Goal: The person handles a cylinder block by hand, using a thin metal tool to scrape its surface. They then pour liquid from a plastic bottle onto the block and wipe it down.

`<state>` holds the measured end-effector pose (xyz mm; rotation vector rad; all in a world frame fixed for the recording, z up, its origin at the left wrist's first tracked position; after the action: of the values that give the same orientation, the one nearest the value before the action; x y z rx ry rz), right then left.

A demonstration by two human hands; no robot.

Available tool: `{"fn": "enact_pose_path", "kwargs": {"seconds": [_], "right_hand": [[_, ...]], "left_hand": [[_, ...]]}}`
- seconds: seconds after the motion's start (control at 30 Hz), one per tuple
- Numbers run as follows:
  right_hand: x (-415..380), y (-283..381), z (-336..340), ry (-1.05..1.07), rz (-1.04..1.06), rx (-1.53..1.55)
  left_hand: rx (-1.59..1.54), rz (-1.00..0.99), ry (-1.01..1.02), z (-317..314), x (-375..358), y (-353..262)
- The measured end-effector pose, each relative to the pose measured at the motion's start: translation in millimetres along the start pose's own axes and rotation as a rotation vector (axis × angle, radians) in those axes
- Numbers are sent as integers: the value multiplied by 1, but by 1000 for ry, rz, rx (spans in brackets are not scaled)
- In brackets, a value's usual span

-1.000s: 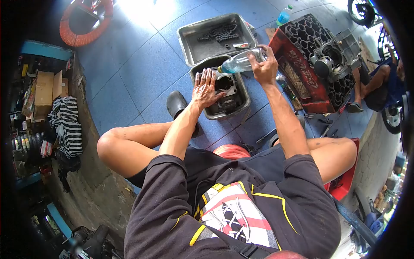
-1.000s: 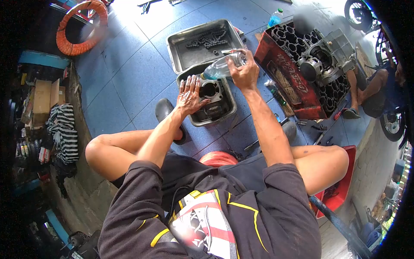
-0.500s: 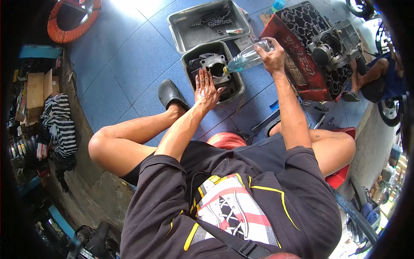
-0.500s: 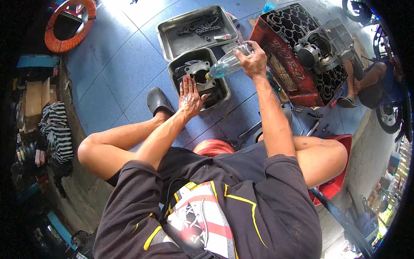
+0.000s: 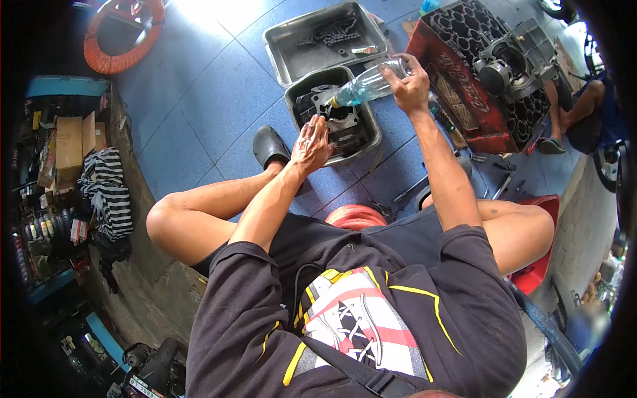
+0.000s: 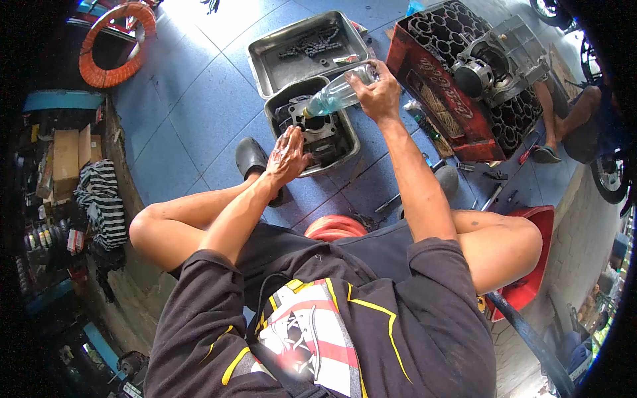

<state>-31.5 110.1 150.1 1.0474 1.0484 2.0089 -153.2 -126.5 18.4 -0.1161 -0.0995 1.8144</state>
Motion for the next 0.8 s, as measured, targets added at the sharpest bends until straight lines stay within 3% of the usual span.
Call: {"fn": "enact_pose_path", "kwargs": {"seconds": [0.07,0.3,0.43,0.7,0.8], "right_hand": [[1,1,-3,-4,10,8],[-1,6,-10,0,54,-1],[8,-2,0,-46,85,25],[12,-18,20,-49,-47,-115],[11,-21,23,-116,-16,-100]], "left_hand": [[-37,93,-101,7,1,8],[-62,219,-1,10,12,26],[-19,151,0,10,17,22],[-56,115,-6,5,15,14],[-144,125,-108,6,21,15]]}}
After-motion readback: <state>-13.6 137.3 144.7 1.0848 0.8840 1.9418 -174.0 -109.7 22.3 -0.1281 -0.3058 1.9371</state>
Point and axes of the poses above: each hand's wrist, its own x-axis towards the middle knuckle, its own z-axis out of the back of the hand, y = z × x, the point moved 7 cm from there along x, towards the middle knuckle, and after that the axes turned 4 degrees about z, right-handed, at the moved point
